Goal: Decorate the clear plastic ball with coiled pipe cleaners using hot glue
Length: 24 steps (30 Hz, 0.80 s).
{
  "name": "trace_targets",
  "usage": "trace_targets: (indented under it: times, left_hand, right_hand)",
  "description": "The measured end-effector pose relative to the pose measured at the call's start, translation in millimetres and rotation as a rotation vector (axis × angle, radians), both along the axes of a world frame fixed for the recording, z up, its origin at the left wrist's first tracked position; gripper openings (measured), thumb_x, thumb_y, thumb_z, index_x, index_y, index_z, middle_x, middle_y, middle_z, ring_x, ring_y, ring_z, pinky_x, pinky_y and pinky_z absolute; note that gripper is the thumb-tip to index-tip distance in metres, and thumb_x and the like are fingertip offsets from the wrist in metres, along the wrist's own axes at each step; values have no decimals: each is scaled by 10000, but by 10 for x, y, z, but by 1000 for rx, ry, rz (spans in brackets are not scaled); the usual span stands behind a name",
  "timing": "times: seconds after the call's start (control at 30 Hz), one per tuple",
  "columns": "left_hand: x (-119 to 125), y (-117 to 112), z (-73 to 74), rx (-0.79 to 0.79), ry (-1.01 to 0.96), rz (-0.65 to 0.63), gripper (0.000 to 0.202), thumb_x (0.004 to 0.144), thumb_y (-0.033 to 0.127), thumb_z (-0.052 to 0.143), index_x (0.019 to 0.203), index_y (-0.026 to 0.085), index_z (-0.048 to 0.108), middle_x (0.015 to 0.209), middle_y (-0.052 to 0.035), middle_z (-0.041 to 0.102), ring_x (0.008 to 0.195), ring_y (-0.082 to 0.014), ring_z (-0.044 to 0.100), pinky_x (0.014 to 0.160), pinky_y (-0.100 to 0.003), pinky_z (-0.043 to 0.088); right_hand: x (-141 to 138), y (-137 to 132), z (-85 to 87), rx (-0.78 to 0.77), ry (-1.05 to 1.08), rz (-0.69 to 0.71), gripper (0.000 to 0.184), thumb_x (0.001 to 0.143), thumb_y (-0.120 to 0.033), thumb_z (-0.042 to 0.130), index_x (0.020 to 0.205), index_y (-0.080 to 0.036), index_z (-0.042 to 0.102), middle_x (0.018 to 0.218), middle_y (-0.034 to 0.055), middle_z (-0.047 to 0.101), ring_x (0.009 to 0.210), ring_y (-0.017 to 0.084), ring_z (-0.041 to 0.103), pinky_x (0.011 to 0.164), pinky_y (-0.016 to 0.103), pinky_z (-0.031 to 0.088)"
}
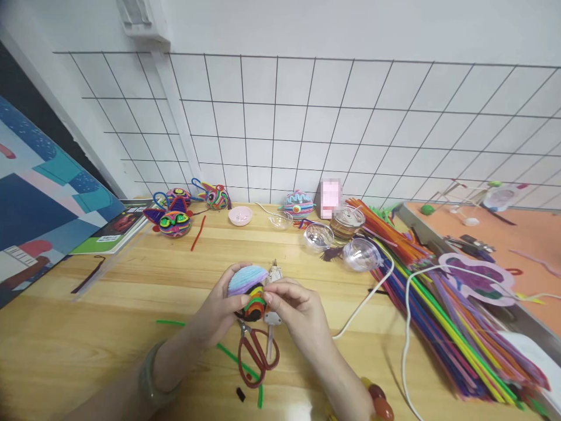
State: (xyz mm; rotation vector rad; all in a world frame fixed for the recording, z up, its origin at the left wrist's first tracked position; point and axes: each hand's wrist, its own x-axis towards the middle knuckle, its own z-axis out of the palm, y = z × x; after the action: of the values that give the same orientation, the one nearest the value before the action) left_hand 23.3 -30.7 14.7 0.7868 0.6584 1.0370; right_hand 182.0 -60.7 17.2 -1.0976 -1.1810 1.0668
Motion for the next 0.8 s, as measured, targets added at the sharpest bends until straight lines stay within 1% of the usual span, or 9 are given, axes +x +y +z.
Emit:
trace_targets:
  times: [0.17, 0.33, 0.5, 0.7, 0.8]
  left_hand:
    - [9, 1, -13, -14, 0, -10, 556, 553, 151, 775, 1043, 206, 520, 962, -41, 657, 878, -188, 590, 782, -295, 440]
    - [16, -7, -10, -10, -8, -19, 565, 557, 149, 771, 1056, 199, 512, 966, -38, 656, 869, -168, 584, 786, -283, 443]
    - [10, -14, -2, -26, -18, -10, 572, 559, 146, 771, 1062, 203, 505, 975, -36, 653, 875, -166, 587, 782, -278, 450]
    - [13, -17, 8, -28, -38, -17, 565, 568, 130, 770, 1061, 201, 504, 979, -40, 654, 888, -169, 593, 778, -279, 460]
    - [10, -9, 0, -13, -47, -21, 559, 588, 133, 765, 1077, 197, 501, 999, -47, 651, 914, -174, 592, 801, -289, 459]
  right_hand:
    - [2, 17, -42, 28, -7, -7, 144, 679, -351, 769, 735, -218, 758, 740, 29, 698, 685, 161, 650, 618, 270, 549]
    - [0, 13, -70, 64, -30, -7, 97, 709, -316, 754, 749, -228, 760, 738, 23, 680, 688, 151, 638, 617, 259, 532]
    - [3, 3, -77, 101, -63, -12, 94, 735, -317, 736, 775, -237, 766, 751, 27, 648, 708, 156, 619, 619, 268, 519]
    - [24, -33, -50, 272, -234, -41, 97, 800, -265, 675, 836, -255, 764, 791, 40, 625, 746, 159, 605, 651, 273, 518]
    - [30, -50, -39, 240, -217, 3, 131, 829, -274, 644, 889, -260, 760, 830, 43, 626, 780, 160, 608, 667, 274, 518]
